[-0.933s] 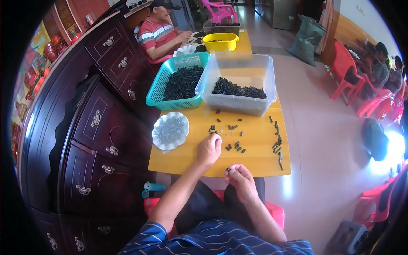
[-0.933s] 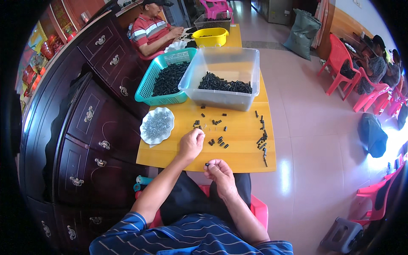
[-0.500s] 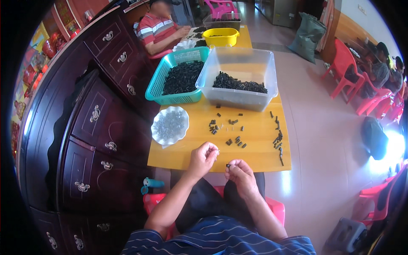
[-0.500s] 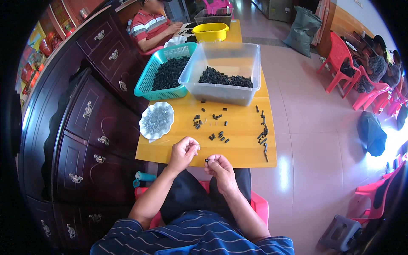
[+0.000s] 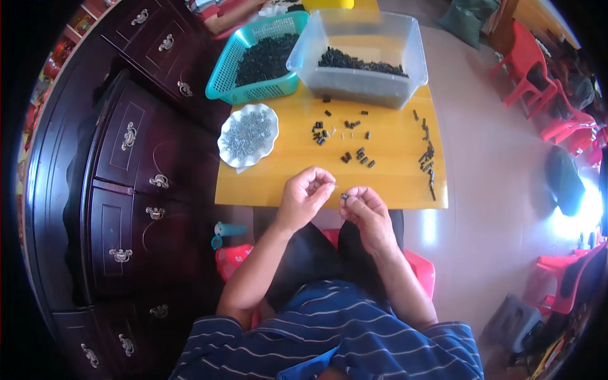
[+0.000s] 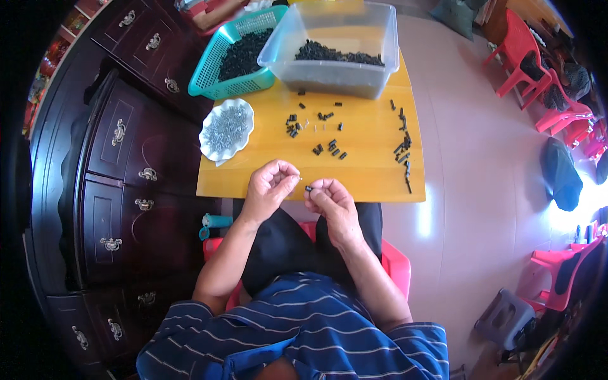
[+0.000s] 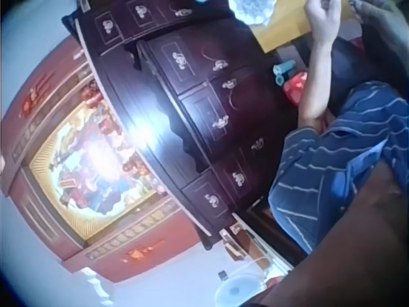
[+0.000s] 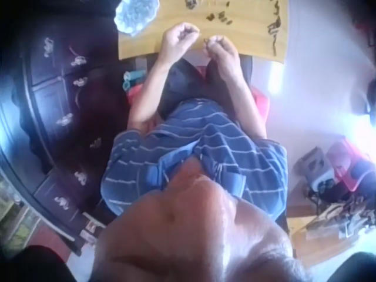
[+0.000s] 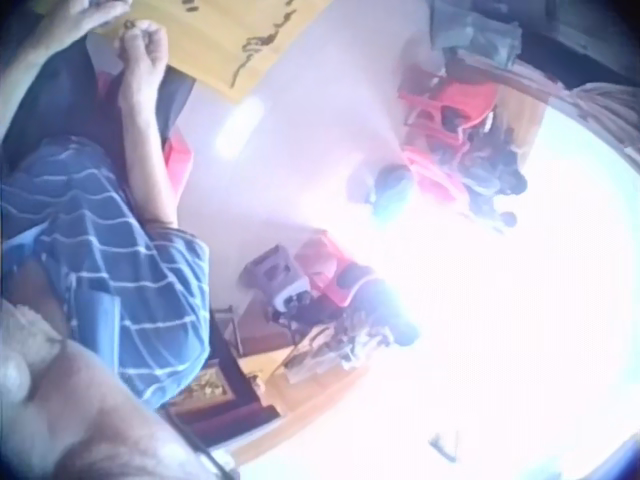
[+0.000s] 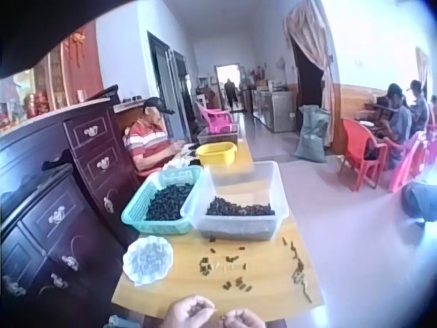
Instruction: The person picks up a small black plastic component and a metal pin, then presses the pin into the plastic component by hand before placing the assembly on the table.
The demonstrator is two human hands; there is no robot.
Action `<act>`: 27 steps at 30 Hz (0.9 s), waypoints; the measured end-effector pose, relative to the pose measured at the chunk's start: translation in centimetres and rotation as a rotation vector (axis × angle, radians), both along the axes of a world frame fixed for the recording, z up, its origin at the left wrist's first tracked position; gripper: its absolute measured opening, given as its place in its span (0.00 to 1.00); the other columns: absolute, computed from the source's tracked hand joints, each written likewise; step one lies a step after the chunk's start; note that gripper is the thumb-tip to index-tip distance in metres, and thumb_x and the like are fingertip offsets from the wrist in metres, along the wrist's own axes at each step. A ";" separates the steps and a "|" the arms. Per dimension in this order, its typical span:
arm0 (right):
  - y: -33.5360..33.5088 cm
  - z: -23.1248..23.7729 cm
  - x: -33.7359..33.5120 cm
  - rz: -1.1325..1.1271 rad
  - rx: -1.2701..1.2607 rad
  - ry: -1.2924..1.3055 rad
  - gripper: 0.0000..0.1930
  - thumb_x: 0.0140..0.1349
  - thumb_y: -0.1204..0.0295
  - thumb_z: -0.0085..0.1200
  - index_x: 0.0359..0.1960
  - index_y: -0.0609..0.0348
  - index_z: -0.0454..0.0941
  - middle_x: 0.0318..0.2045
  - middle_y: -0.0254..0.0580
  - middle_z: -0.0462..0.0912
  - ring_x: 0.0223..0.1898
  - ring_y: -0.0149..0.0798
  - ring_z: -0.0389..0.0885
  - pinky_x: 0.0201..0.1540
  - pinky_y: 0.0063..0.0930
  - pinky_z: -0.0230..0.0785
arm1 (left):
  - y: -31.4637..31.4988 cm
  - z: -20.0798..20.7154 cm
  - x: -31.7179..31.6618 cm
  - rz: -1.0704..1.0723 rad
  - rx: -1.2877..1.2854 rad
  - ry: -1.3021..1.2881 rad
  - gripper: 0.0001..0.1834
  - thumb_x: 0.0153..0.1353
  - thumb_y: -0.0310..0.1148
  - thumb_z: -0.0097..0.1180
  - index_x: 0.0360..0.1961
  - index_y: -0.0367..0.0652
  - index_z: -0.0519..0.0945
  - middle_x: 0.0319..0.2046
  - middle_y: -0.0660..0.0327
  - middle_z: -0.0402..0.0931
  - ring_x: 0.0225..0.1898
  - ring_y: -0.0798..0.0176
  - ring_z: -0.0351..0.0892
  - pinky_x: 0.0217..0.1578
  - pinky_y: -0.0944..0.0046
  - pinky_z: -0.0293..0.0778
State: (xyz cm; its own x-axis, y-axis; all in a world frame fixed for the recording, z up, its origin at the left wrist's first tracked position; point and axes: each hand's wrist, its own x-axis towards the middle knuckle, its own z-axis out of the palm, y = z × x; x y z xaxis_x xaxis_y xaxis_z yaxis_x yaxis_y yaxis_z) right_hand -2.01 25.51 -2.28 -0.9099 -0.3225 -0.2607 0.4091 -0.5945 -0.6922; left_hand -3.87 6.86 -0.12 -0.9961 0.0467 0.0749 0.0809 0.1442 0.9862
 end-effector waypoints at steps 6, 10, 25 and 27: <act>0.1 -0.1 0.0 0.005 0.011 0.006 0.07 0.73 0.73 0.57 0.49 0.58 0.77 0.39 0.36 0.86 0.39 0.27 0.82 0.47 0.23 0.75 | 0.3 0.5 0.1 -0.102 0.032 0.002 0.05 0.68 0.20 0.60 0.43 0.38 0.79 0.33 0.70 0.79 0.32 0.82 0.76 0.34 0.77 0.74; 0.1 0.1 0.1 0.004 0.004 -0.001 0.07 0.73 0.73 0.57 0.49 0.58 0.77 0.39 0.35 0.86 0.38 0.26 0.82 0.46 0.22 0.75 | 0.2 0.9 0.3 -0.128 -0.001 0.008 0.06 0.67 0.20 0.60 0.44 0.38 0.79 0.35 0.69 0.80 0.33 0.82 0.77 0.35 0.78 0.75; 0.2 0.1 0.0 0.069 -0.023 0.065 0.03 0.72 0.75 0.57 0.43 0.58 0.79 0.35 0.32 0.84 0.36 0.25 0.81 0.44 0.21 0.74 | -1.6 2.7 -1.0 -0.389 0.001 -0.135 0.12 0.65 0.23 0.66 0.49 0.37 0.81 0.34 0.69 0.79 0.35 0.80 0.78 0.39 0.75 0.76; 0.2 0.4 0.1 0.118 -0.094 0.012 0.02 0.72 0.74 0.57 0.43 0.57 0.79 0.34 0.32 0.84 0.36 0.24 0.81 0.44 0.21 0.75 | -2.0 2.5 -1.2 -0.494 0.116 -0.168 0.14 0.65 0.25 0.67 0.50 0.37 0.81 0.35 0.69 0.80 0.34 0.79 0.78 0.38 0.75 0.76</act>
